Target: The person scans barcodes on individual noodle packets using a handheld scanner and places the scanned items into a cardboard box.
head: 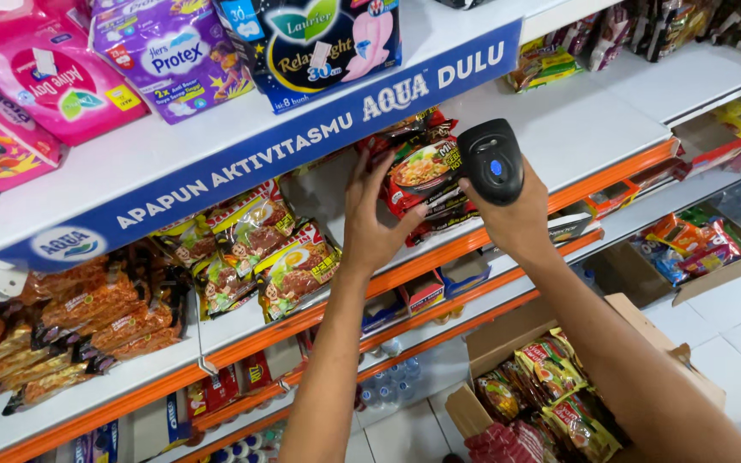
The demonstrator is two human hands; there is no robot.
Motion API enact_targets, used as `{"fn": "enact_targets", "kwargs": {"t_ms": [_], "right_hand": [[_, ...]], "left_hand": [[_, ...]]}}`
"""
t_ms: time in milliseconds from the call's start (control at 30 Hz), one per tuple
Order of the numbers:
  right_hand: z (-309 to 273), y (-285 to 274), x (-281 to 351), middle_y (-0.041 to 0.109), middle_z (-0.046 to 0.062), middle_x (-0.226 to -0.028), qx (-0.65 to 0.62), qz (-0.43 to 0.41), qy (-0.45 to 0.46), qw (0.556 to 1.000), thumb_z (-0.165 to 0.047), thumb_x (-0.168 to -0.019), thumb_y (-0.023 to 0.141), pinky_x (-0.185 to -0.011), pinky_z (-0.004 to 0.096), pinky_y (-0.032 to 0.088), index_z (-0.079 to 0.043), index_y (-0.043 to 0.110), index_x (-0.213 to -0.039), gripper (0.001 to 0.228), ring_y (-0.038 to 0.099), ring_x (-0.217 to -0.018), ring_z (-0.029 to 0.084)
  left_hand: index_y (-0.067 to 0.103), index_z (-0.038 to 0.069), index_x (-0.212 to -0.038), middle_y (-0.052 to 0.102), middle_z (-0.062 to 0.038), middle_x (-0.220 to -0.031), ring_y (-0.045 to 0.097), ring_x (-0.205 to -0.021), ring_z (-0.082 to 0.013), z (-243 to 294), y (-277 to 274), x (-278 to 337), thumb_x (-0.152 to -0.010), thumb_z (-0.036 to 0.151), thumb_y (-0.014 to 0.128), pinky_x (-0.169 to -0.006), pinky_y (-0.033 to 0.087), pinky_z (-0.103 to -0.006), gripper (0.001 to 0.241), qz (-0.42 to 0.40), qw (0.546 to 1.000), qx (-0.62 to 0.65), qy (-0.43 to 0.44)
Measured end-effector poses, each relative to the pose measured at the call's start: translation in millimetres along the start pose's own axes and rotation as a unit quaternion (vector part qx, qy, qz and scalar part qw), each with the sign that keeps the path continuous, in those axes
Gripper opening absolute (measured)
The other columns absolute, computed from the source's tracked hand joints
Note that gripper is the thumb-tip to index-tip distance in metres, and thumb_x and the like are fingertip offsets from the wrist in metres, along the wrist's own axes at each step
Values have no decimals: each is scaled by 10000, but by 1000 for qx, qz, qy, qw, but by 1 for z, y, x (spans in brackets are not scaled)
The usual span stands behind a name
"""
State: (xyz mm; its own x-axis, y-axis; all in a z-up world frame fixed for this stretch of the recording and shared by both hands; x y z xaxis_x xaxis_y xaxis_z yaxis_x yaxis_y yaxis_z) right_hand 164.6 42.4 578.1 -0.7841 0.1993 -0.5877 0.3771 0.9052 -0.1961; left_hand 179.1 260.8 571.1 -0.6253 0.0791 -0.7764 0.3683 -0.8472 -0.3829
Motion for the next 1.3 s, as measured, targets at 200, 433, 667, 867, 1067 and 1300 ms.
{"fn": "enact_targets", "kwargs": {"t_ms": [200, 433, 667, 867, 1067, 1300], "right_hand": [[1, 11, -16, 749, 84, -1046, 12, 20, 42, 999, -155, -874, 849, -829, 296, 562, -21, 641, -1207, 415, 703, -939, 130], [10, 17, -24, 754, 80, -1079, 4, -2, 68, 998, -171, -898, 819, -865, 308, 556, -38, 658, -1225, 388, 706, -980, 139], [6, 15, -26, 758, 74, -1078, 6, -8, 85, 996, -187, -901, 809, -852, 295, 559, -54, 656, -1231, 388, 717, -977, 134], [14, 4, -11, 746, 74, -1114, 11, -7, 64, 998, -175, -932, 801, -898, 301, 549, -42, 636, -1277, 406, 703, -1015, 135], [18, -8, 0, 719, 60, -1136, -17, -7, 76, 997, -185, -967, 799, -929, 296, 552, -22, 603, -1291, 413, 671, -1036, 123], [16, -14, 12, 717, 63, -1143, -1, -19, 79, 997, -182, -963, 805, -940, 301, 537, -23, 597, -1303, 429, 664, -1038, 128]], "left_hand": [[519, 78, -1498, 495, -216, -1570, 465, -1492, -368, -22, 11, -14, -855, 315, 859, -1243, 387, -454, 765, -40, 997, 58, -29], [518, 64, -1507, 498, -210, -1572, 465, -1488, -364, -24, 16, -16, -849, 281, 853, -1224, 396, -444, 769, -28, 996, 70, -38], [499, 100, -1532, 527, -178, -1563, 479, -1470, -340, -23, 20, -16, -882, 294, 830, -1243, 373, -462, 755, -2, 1000, 19, -15], [471, 81, -1513, 335, -235, -1610, 348, -1508, -406, -10, 21, 2, -874, 276, 844, -1243, 321, -514, 765, 37, 999, -18, -21], [504, 114, -1497, 343, -190, -1588, 405, -1518, -361, 3, 32, 21, -953, 169, 819, -1252, 422, -453, 631, 87, 995, 13, -39], [534, 116, -1505, 373, -172, -1603, 446, -1467, -327, 7, 38, 28, -967, 144, 816, -1227, 431, -425, 608, 63, 996, 3, -62]]}}
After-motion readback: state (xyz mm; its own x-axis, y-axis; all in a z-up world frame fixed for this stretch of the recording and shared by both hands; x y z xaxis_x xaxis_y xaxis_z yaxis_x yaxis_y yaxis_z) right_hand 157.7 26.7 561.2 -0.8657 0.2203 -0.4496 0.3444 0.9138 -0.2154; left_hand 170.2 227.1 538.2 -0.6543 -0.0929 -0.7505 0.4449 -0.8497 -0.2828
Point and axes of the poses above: each hand's wrist, its own x-axis away from the middle knuckle, its own y-axis out of the palm, z = x × y, the point moved 3 cm from there along -x, towards the middle knuckle
